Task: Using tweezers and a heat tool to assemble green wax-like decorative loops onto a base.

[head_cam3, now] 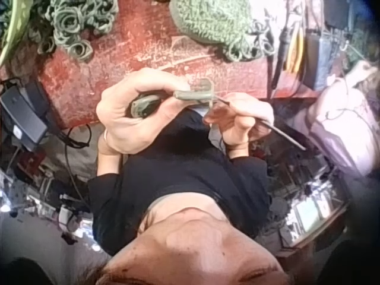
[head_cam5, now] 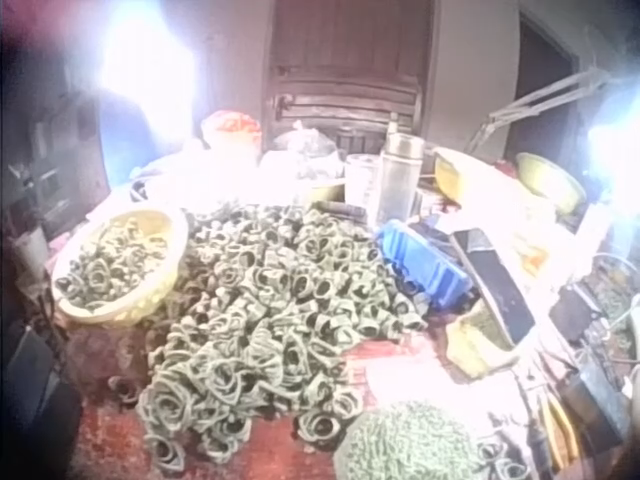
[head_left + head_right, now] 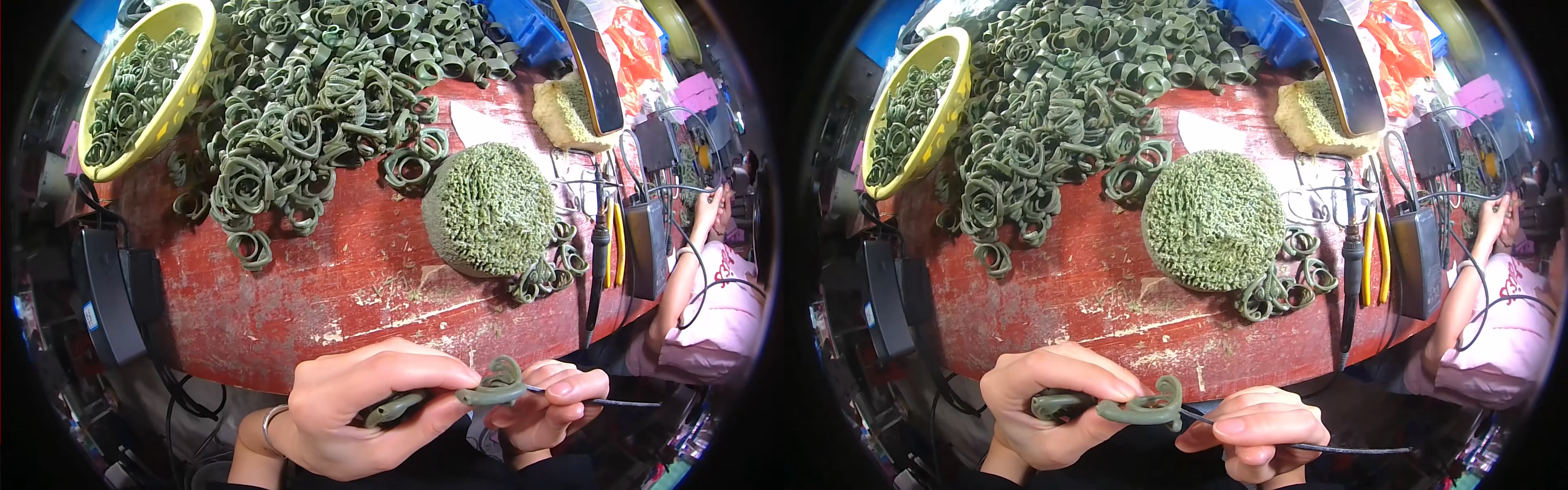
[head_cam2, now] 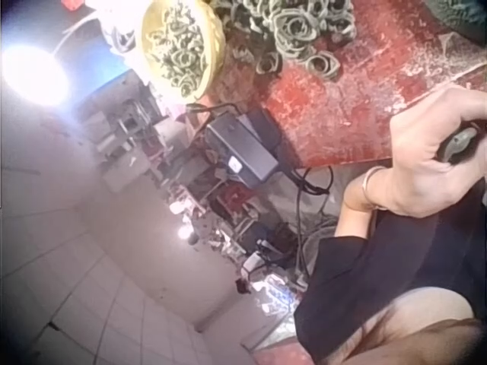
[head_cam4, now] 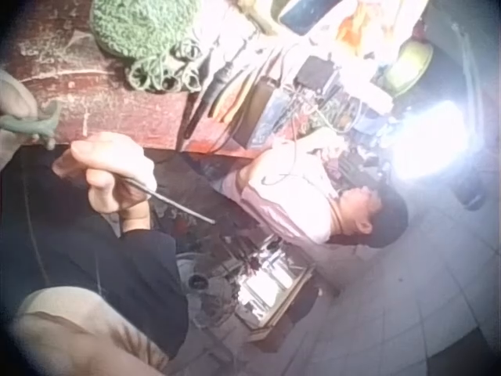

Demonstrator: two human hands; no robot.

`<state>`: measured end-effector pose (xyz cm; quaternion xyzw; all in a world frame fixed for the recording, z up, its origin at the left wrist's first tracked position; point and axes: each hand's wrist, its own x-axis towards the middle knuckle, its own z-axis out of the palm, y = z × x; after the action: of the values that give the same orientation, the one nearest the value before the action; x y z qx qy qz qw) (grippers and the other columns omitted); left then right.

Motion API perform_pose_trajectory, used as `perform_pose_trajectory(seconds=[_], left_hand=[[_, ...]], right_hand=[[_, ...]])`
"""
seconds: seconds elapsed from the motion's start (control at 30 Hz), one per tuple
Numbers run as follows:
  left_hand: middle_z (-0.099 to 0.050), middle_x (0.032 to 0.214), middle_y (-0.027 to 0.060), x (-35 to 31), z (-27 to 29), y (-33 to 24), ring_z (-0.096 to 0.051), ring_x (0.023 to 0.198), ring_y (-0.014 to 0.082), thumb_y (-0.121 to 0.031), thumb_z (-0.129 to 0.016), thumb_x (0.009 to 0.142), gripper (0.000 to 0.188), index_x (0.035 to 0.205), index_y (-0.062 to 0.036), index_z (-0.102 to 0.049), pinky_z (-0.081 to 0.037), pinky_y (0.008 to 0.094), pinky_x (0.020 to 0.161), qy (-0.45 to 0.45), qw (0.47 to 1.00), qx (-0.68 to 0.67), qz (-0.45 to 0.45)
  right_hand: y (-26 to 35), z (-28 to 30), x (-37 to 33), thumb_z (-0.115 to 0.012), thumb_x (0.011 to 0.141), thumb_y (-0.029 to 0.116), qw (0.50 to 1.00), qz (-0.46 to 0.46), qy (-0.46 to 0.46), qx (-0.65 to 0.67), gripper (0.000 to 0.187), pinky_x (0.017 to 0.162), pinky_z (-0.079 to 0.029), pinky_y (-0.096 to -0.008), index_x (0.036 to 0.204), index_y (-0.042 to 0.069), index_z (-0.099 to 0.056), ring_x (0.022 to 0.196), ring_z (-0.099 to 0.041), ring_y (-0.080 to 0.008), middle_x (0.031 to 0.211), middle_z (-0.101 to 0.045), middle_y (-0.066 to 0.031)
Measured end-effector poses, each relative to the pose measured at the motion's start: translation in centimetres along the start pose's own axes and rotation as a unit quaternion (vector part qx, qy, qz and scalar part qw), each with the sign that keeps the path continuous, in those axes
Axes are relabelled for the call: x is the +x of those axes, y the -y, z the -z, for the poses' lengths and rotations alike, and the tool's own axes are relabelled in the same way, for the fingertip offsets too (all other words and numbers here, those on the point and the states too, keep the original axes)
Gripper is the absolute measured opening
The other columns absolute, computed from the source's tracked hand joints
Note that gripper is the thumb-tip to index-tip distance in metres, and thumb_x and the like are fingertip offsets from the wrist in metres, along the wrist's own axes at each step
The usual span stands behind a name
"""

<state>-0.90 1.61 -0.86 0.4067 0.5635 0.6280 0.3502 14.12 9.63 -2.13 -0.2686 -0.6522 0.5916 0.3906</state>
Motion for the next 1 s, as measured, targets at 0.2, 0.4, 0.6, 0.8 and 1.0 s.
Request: perform_pose_trajectory(seconds=[0.2,0.4,0.6,0.8,1.0], left_hand=[[-0.061,0.074,0.0184,0.1,-0.7,-0.7,-0.062,0.07,0.0216,0.007,-0.063,0.065,0.016,0.079,0.004,-0.056,-0.05,0.0276,0.061,-0.011,0.999,-0.019,0.044],[-0.061,0.075,0.0187,-0.1,-0.5,-0.9,-0.063,0.073,0.0228,0.008,-0.062,0.067,0.014,0.079,0.0044,-0.055,-0.051,0.0285,0.062,-0.022,0.997,-0.026,0.065],[-0.061,0.075,0.0179,0.2,-0.7,-1.6,-0.063,0.074,0.0249,0.008,-0.061,0.068,0.013,0.079,0.0046,-0.055,-0.051,0.0296,0.063,-0.003,0.997,-0.027,0.074],[-0.061,0.075,0.0189,-0.3,-0.3,-0.5,-0.062,0.075,0.0268,0.008,-0.06,0.069,0.013,0.08,0.0051,-0.054,-0.051,0.0318,0.063,-0.004,0.997,-0.077,0.019],[-0.06,0.075,0.019,-0.4,-0.7,-0.4,-0.062,0.075,0.0268,0.007,-0.06,0.069,0.014,0.081,0.0045,-0.053,-0.051,0.0328,0.063,-0.014,0.995,-0.101,0.004]], right_hand=[[-0.2,0.3,0.0,-0.043,0.081,0.044,0.999,0.043,-0.004,-0.028,0.037,0.04,-0.04,-0.021,0.079,0.008,-0.035,0.043,-0.05,-0.0122,0.051,-0.049,-0.0053],[-0.7,-0.6,-0.8,-0.045,0.081,0.045,0.999,0.016,-0.023,-0.037,0.038,0.042,-0.04,-0.0216,0.078,0.008,-0.034,0.044,-0.049,-0.0113,0.052,-0.048,-0.0053],[0.0,-0.5,-0.5,-0.045,0.081,0.045,0.996,0.061,-0.038,-0.061,0.039,0.043,-0.041,-0.0226,0.077,0.007,-0.034,0.045,-0.048,-0.0103,0.052,-0.048,-0.0056],[-0.4,-0.6,-1.3,-0.046,0.08,0.045,0.995,0.019,-0.08,-0.049,0.04,0.043,-0.041,-0.0228,0.077,0.008,-0.034,0.045,-0.046,-0.0099,0.05,-0.044,-0.0036],[-1.0,-0.1,-1.5,-0.044,0.082,0.043,0.992,0.054,-0.088,-0.068,0.037,0.041,-0.038,-0.0203,0.076,0.009,-0.035,0.043,-0.046,-0.0102,0.051,-0.044,-0.003]])
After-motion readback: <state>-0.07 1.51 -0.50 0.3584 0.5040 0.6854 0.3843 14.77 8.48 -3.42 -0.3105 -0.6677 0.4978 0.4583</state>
